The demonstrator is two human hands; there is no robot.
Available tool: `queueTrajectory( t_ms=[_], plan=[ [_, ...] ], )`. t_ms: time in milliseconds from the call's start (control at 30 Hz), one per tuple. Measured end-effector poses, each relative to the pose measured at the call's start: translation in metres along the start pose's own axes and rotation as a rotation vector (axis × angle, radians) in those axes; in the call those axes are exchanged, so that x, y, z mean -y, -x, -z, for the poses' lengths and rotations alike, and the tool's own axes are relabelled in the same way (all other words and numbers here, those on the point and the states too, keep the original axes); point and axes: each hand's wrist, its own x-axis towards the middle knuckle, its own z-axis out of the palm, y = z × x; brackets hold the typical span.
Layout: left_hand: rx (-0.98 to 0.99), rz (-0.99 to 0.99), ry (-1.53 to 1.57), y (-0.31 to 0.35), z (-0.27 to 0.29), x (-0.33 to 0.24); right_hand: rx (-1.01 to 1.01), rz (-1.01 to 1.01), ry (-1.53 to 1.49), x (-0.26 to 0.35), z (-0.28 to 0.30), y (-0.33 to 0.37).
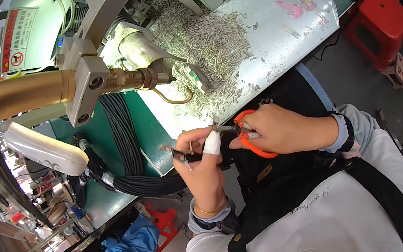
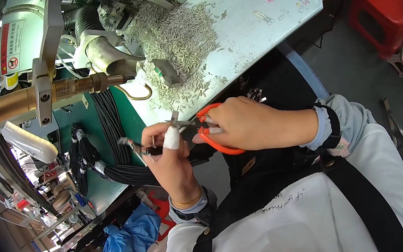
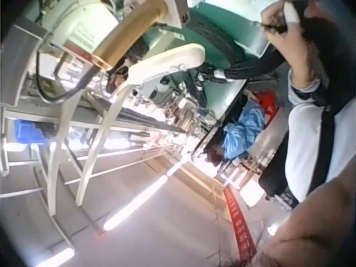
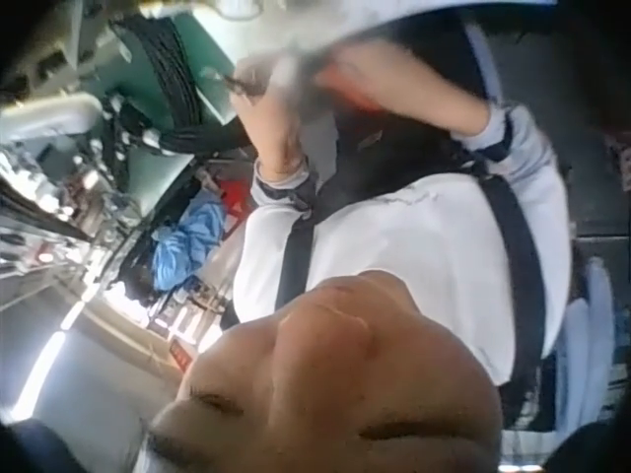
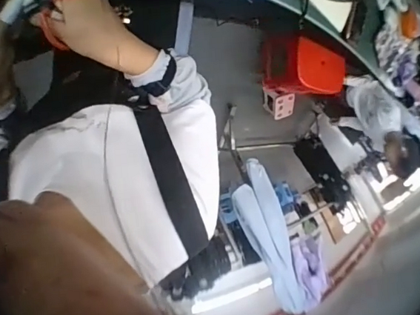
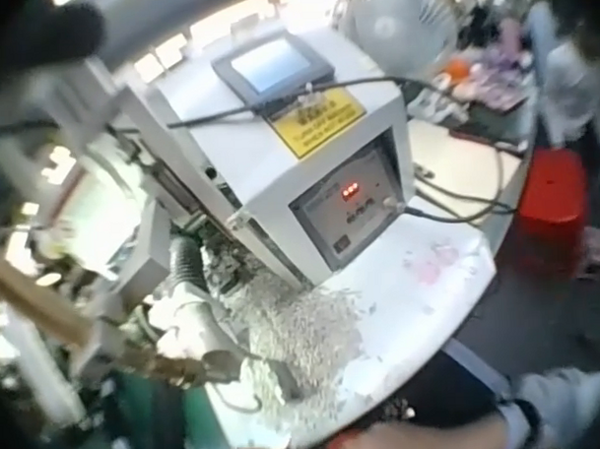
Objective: The person processes a wire harness by trimming the ends of individual wires with shears and inserting them into a crimping machine. After crimping a metal connector onto each wire, the person trims the excess wire and sets the bundle back on the table.
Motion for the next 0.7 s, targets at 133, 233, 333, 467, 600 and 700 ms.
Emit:
queueTrajectory(
  t_ms=[133, 233, 333, 467, 600, 700],
  plan=[
    [0.169, 0.184, 0.260, -0.035, 0.002, -0.002, -0.084, -0.101, -0.469, 0.004, 0.008, 0.000],
    [0.134, 0.183, 0.266, -0.058, 0.000, -0.001, -0.099, -0.306, -0.771, 0.015, 0.016, -0.014],
    [0.172, 0.202, 0.264, -0.072, 0.002, -0.002, -0.339, -0.093, -0.474, 0.010, 0.019, -0.036],
    [0.248, 0.258, 0.242, -0.083, 0.006, -0.005, -0.304, -0.109, -0.358, 0.007, 0.026, -0.064],
    [0.257, 0.309, 0.236, -0.090, 0.012, -0.006, -0.261, -0.166, -0.417, 0.011, 0.030, -0.070],
    [0.293, 0.308, 0.250, -0.092, 0.014, -0.005, -0.311, -0.112, -0.356, 0.005, 0.026, -0.073]
  ],
)
